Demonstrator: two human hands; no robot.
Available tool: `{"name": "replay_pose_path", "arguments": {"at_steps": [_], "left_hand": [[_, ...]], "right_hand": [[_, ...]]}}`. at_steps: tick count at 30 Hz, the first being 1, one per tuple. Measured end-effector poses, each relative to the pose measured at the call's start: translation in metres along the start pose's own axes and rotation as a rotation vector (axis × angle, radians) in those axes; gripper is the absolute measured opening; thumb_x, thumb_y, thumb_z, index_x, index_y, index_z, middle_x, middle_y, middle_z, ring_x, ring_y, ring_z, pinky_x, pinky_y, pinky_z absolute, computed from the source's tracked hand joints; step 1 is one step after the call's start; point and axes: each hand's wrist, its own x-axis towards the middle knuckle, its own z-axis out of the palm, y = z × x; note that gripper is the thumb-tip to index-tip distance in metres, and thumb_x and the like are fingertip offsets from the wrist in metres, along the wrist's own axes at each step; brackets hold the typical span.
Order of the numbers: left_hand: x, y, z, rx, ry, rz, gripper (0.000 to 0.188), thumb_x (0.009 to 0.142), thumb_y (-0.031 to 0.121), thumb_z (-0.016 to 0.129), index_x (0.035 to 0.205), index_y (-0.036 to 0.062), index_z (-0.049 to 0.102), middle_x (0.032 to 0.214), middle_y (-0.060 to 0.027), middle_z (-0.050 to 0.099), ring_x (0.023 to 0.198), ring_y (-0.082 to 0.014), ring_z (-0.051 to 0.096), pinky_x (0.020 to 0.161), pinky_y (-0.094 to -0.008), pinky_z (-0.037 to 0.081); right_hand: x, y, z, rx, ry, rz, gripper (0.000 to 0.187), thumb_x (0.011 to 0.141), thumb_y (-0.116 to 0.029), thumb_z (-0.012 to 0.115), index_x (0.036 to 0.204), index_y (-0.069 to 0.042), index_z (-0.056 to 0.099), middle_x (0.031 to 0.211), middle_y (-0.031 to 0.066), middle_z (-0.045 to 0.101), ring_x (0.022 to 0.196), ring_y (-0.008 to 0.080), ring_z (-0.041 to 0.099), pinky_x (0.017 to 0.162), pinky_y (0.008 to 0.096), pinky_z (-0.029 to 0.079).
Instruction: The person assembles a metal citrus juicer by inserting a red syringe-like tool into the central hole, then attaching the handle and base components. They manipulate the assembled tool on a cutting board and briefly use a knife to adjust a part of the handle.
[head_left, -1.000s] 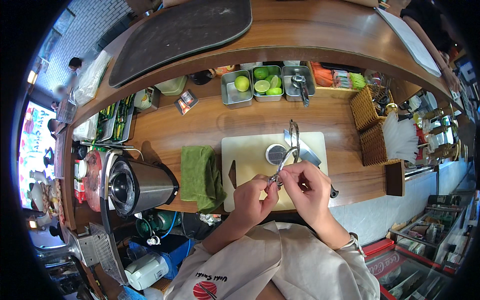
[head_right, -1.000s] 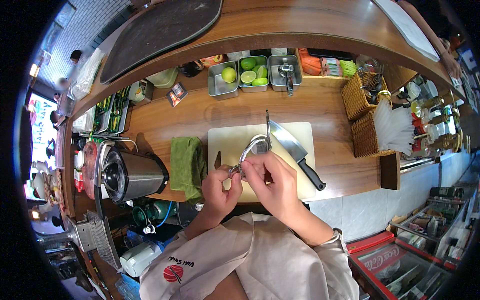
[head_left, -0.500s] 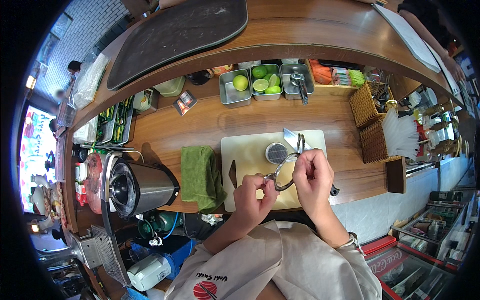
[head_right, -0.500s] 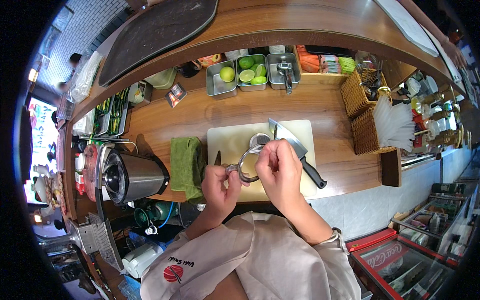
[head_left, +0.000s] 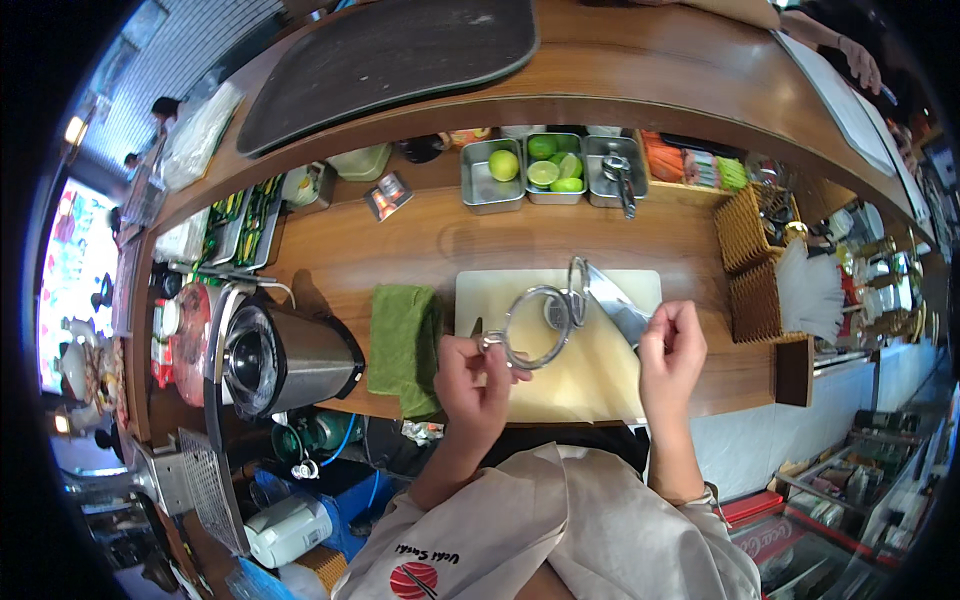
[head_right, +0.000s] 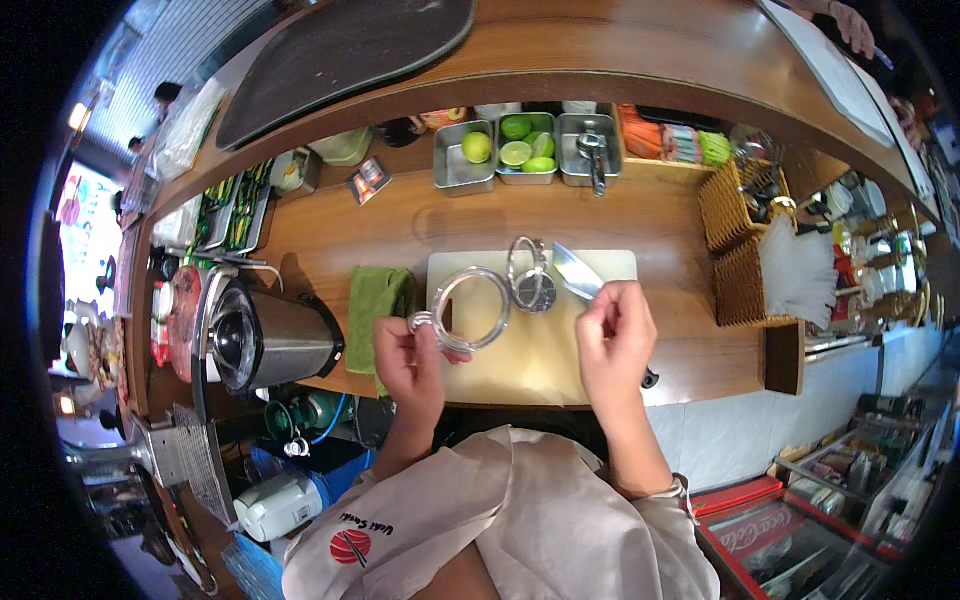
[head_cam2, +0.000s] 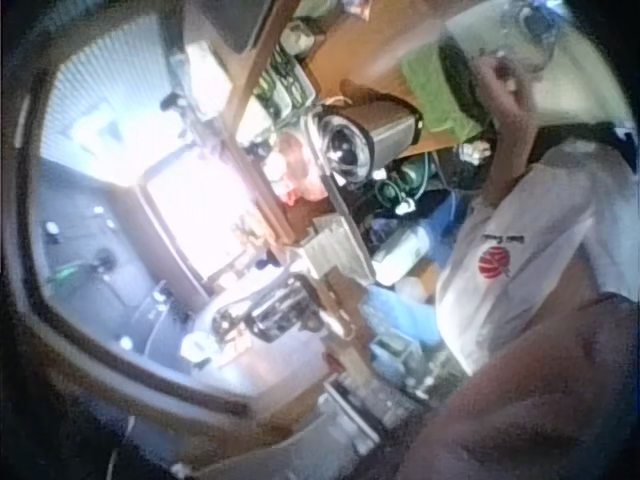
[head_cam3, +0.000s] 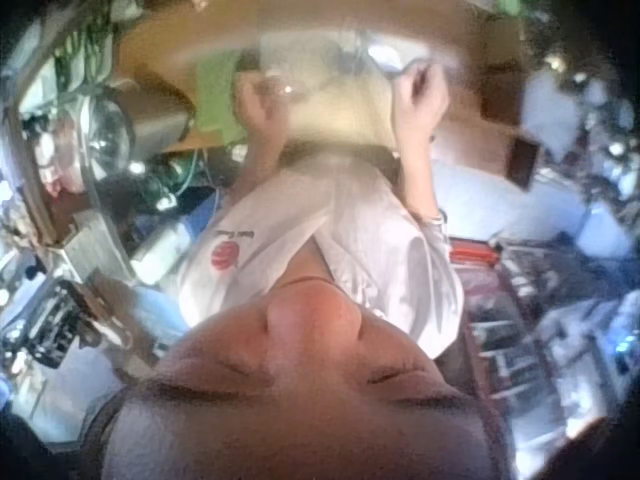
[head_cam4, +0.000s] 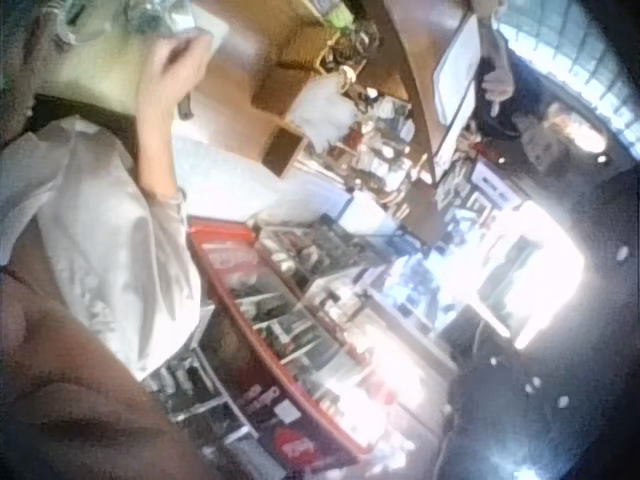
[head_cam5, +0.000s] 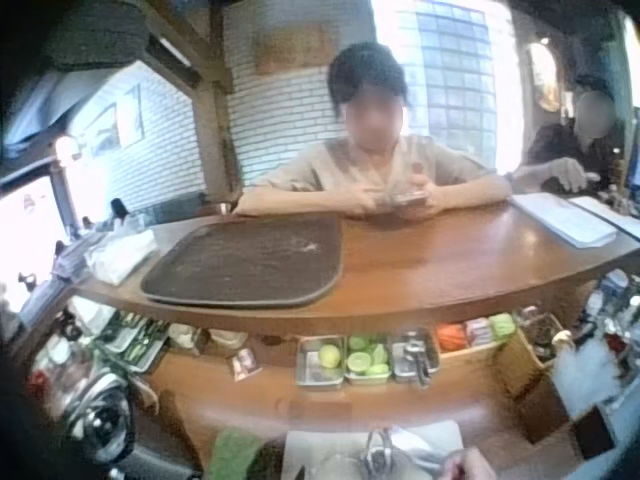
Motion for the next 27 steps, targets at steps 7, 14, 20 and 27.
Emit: {"name": "replay_pose_path", "arguments": {"at_steps": [7,14,20,27], "left_hand": [[-0.004,0.012,-0.057,-0.011,0.305,0.028,0.010,0.092,0.005,0.044,0.089,0.0006,0.035,0.071,-0.0130,0.057,0.056,-0.0142,0.061,0.049,-0.0214,0.049],[-0.062,0.044,-0.141,-0.116,0.882,0.143,0.012,0.093,0.010,0.043,0.091,0.0033,0.034,0.071,-0.0189,0.060,0.049,-0.0190,0.058,0.044,-0.0266,0.049],[-0.151,0.068,-0.198,0.103,1.271,0.260,0.011,0.093,0.014,0.043,0.090,0.0051,0.038,0.068,-0.0170,0.060,0.043,-0.0182,0.054,0.038,-0.0250,0.046],[-0.222,0.093,-0.222,0.254,1.530,0.204,0.009,0.092,0.011,0.043,0.089,0.0043,0.037,0.074,-0.0133,0.057,0.050,-0.0180,0.057,0.041,-0.0276,0.049]], "right_hand": [[-0.010,-0.016,0.028,0.391,-0.452,0.183,0.007,0.084,0.001,0.048,0.078,-0.001,0.046,0.064,0.0000,0.041,0.057,0.0061,0.036,0.052,0.0200,0.031],[-0.071,-0.035,0.126,0.238,-1.272,-0.109,0.004,0.086,-0.004,0.049,0.087,-0.001,0.047,0.069,0.0142,0.051,0.062,0.0253,0.053,0.057,0.0314,0.042],[-0.178,-0.008,0.236,0.330,-1.564,-0.466,0.010,0.087,-0.009,0.050,0.090,0.000,0.045,0.078,0.0228,0.057,0.075,0.0422,0.056,0.063,0.0455,0.044],[-0.283,0.046,0.331,-0.022,-1.677,-0.778,0.012,0.085,-0.011,0.048,0.088,0.001,0.050,0.076,0.0221,0.059,0.072,0.0383,0.058,0.064,0.0461,0.045]]}}
